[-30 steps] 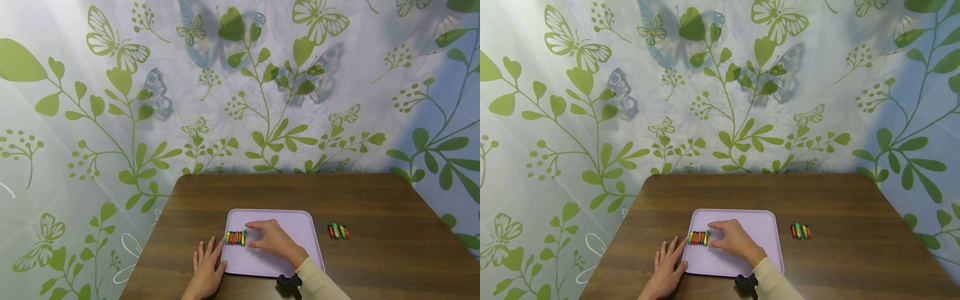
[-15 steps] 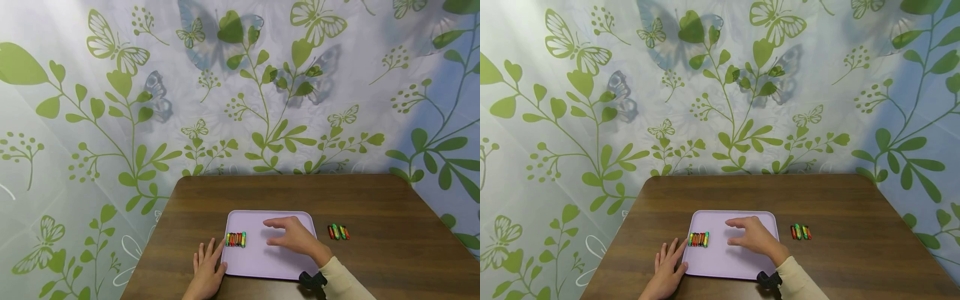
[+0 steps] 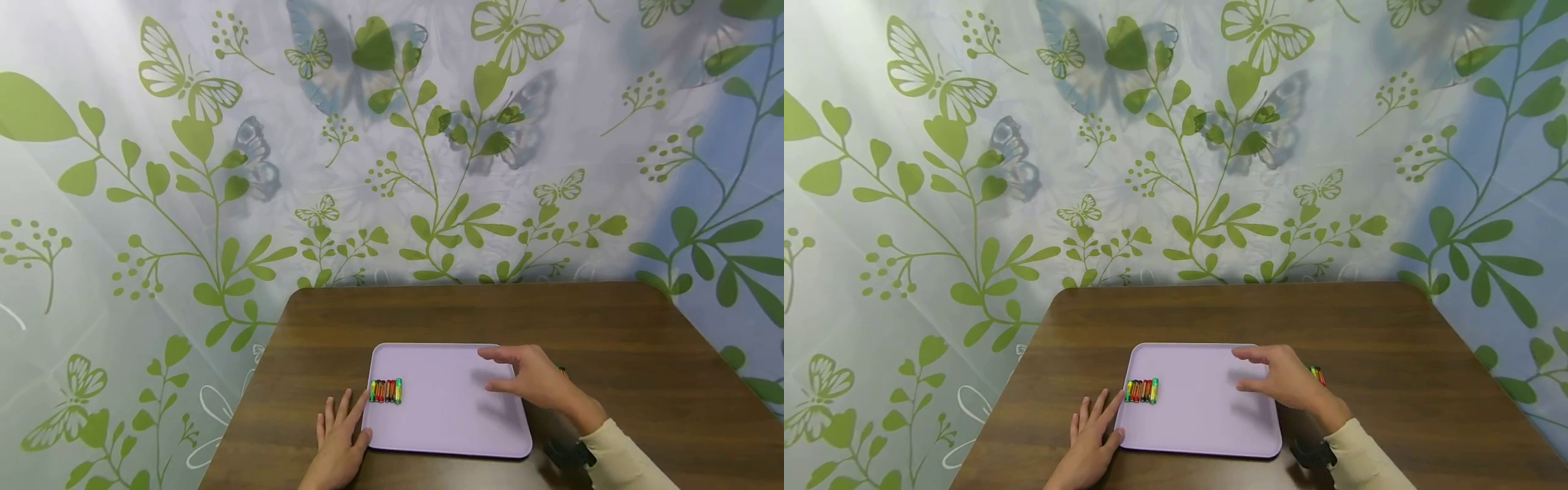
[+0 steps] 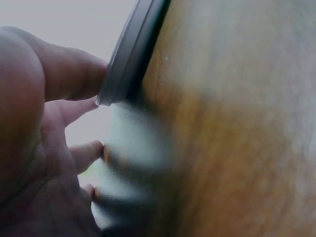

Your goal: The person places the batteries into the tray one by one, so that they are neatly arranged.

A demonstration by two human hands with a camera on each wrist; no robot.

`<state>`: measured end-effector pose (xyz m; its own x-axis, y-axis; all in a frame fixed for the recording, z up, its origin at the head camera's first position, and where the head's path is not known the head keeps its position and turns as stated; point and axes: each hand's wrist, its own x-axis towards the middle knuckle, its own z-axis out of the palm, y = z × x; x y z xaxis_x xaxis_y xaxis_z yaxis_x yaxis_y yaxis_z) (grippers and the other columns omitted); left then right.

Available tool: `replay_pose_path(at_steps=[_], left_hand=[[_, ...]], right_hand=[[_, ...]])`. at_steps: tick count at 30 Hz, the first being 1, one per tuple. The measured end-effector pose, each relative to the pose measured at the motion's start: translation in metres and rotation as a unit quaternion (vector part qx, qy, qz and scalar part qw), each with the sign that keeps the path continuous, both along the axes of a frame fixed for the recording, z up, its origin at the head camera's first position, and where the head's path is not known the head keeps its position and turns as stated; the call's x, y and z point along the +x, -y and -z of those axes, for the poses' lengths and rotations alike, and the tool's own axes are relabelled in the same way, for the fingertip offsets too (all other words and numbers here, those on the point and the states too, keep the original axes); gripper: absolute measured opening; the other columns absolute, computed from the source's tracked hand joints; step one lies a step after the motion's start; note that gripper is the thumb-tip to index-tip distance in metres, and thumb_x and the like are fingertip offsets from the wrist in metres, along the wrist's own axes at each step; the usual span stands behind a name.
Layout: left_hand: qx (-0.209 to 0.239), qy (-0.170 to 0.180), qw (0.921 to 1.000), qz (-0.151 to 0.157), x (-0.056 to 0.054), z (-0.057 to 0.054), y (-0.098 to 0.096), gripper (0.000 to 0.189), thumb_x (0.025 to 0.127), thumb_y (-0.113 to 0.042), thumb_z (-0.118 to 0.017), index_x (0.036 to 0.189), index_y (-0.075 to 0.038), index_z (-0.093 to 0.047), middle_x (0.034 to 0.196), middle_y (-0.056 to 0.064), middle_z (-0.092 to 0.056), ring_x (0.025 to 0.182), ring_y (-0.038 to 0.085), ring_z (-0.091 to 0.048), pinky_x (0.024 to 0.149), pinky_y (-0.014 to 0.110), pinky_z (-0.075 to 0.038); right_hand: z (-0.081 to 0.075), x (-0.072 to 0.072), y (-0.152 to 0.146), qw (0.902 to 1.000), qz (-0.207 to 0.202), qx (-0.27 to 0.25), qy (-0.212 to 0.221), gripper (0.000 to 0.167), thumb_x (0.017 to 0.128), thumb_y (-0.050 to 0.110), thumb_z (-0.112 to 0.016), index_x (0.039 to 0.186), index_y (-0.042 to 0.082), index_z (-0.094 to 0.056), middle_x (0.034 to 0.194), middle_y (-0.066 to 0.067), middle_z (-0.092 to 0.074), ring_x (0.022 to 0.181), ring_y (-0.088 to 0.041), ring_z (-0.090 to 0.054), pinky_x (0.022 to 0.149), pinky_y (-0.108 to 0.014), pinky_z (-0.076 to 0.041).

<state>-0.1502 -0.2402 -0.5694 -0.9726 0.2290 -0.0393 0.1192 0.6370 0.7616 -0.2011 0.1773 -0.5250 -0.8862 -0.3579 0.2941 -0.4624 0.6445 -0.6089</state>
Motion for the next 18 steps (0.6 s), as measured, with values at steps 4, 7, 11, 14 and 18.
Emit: replay_pose_path(at_steps=[4,7,11,14,18], left_hand=[[0.001,-0.001,1.0000,0.001,0.000,0.000,0.000,0.066,0.104,-0.016,-0.068,0.167,-0.017,-0.048,0.178,0.032,-0.022,0.162,0.065,0.008,0.123,0.080,0.014],[0.002,-0.002,1.0000,0.002,0.000,0.000,0.000,0.066,0.104,-0.016,-0.068,0.167,-0.017,-0.048,0.178,0.032,-0.022,0.163,0.065,0.008,0.123,0.080,0.014],[0.001,-0.005,1.0000,0.002,0.001,-0.001,0.000,0.066,0.104,-0.017,-0.068,0.167,-0.017,-0.048,0.178,0.032,-0.023,0.163,0.065,0.007,0.123,0.080,0.013],[-0.001,-0.002,1.0000,0.002,0.000,-0.001,-0.001,0.065,0.104,-0.016,-0.068,0.167,-0.017,-0.048,0.177,0.032,-0.023,0.163,0.065,0.007,0.123,0.080,0.013],[-0.002,0.001,1.0000,0.001,0.000,-0.001,-0.001,0.065,0.105,-0.016,-0.068,0.167,-0.017,-0.048,0.178,0.032,-0.023,0.163,0.065,0.007,0.123,0.080,0.014]], right_hand=[[-0.006,0.005,-0.024,0.9996,0.020,0.013,0.013,0.056,0.084,0.027,-0.097,0.136,0.018,-0.079,0.131,-0.001,-0.081,0.118,-0.023,-0.079,0.097,-0.036,-0.064],[-0.009,0.010,-0.041,0.9992,0.029,0.020,0.020,0.057,0.084,0.028,-0.097,0.137,0.016,-0.078,0.132,-0.001,-0.080,0.116,-0.019,-0.078,0.092,-0.036,-0.065],[-0.013,0.017,-0.065,0.9988,0.025,0.034,0.024,0.058,0.085,0.031,-0.096,0.138,0.016,-0.076,0.130,-0.004,-0.081,0.113,-0.018,-0.078,0.087,-0.035,-0.066],[-0.012,0.023,-0.081,0.9979,0.030,0.051,0.025,0.059,0.085,0.034,-0.096,0.137,0.015,-0.077,0.129,-0.004,-0.081,0.113,-0.017,-0.078,0.088,-0.035,-0.067],[-0.009,0.030,-0.099,0.9960,0.045,0.073,0.021,0.061,0.083,0.035,-0.097,0.136,0.011,-0.077,0.130,-0.005,-0.081,0.113,-0.018,-0.079,0.088,-0.036,-0.067]])
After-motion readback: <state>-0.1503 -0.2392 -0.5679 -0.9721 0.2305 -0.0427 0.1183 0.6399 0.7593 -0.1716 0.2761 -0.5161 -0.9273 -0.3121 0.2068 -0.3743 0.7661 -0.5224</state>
